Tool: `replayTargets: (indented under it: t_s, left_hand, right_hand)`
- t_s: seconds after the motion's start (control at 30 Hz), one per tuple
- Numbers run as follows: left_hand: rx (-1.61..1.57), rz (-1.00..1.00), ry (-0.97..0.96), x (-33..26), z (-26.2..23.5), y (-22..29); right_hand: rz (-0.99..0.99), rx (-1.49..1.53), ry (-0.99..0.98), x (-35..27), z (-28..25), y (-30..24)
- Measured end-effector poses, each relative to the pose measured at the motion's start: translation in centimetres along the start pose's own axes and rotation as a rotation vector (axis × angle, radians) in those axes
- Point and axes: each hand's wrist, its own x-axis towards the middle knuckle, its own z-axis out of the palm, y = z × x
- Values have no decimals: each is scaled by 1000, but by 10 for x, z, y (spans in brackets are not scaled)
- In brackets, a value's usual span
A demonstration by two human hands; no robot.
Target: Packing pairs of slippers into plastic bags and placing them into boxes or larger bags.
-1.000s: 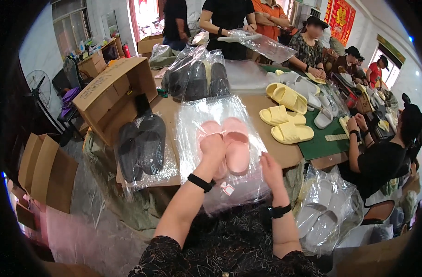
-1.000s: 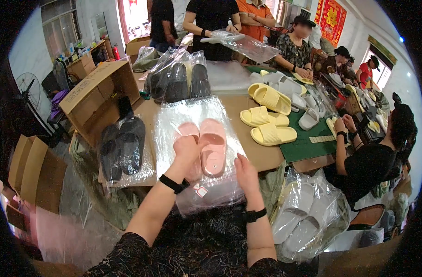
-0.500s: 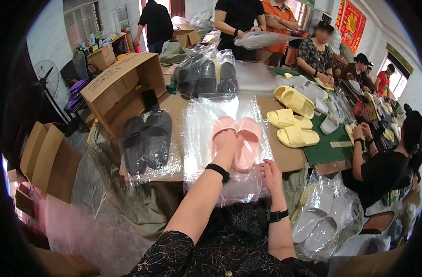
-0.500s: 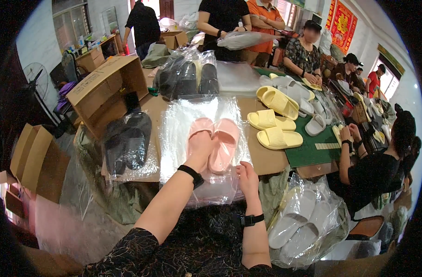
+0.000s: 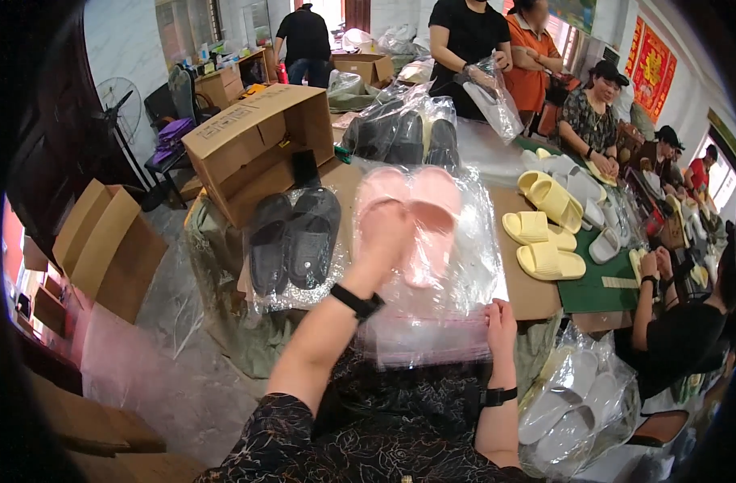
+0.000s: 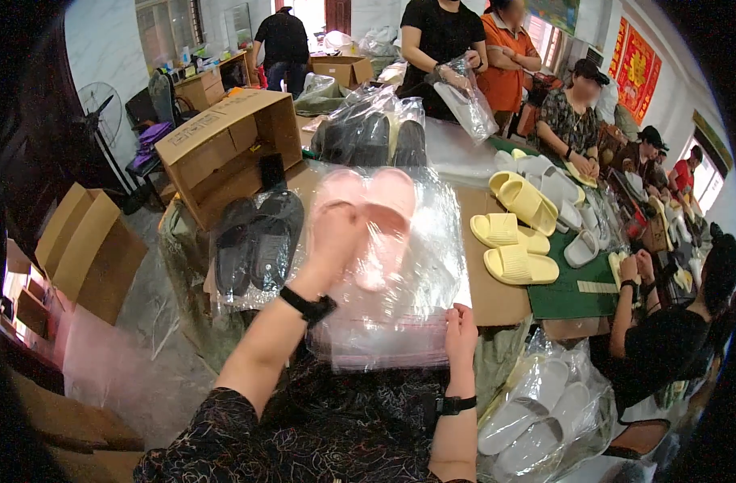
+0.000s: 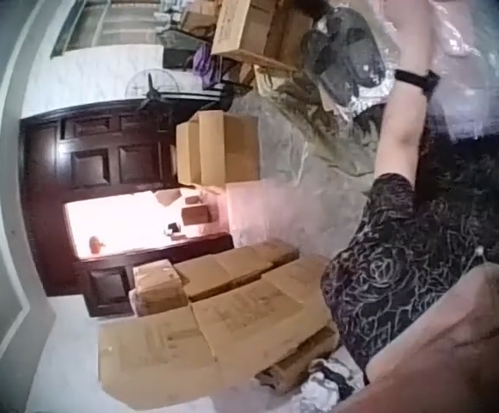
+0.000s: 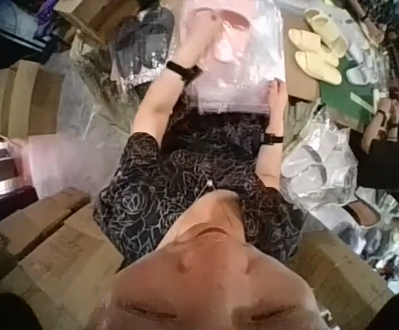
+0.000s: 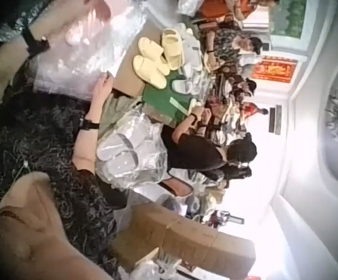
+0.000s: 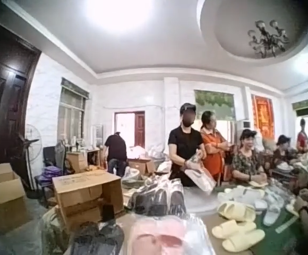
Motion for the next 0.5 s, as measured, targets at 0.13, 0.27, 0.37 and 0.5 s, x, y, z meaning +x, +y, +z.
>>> replayTargets:
  t_s: [0.13,0.27,0.37,0.5]
  left_hand:
    - [68,-14,188,22,-89,-33]
    - [322,-146,205,40,-123,-118]
    - [453,-279,-61,32,-121,-174]
    - [461,-259,-85,8,-106,-175]
  right_hand:
    - [-47,-184,19,0,-7,-6]
    - [-125,-326,-41,2,-6,-27]
    - [-139,-428,-53,17,-8,-59]
    - [-136,-594,206,75,-49,-67]
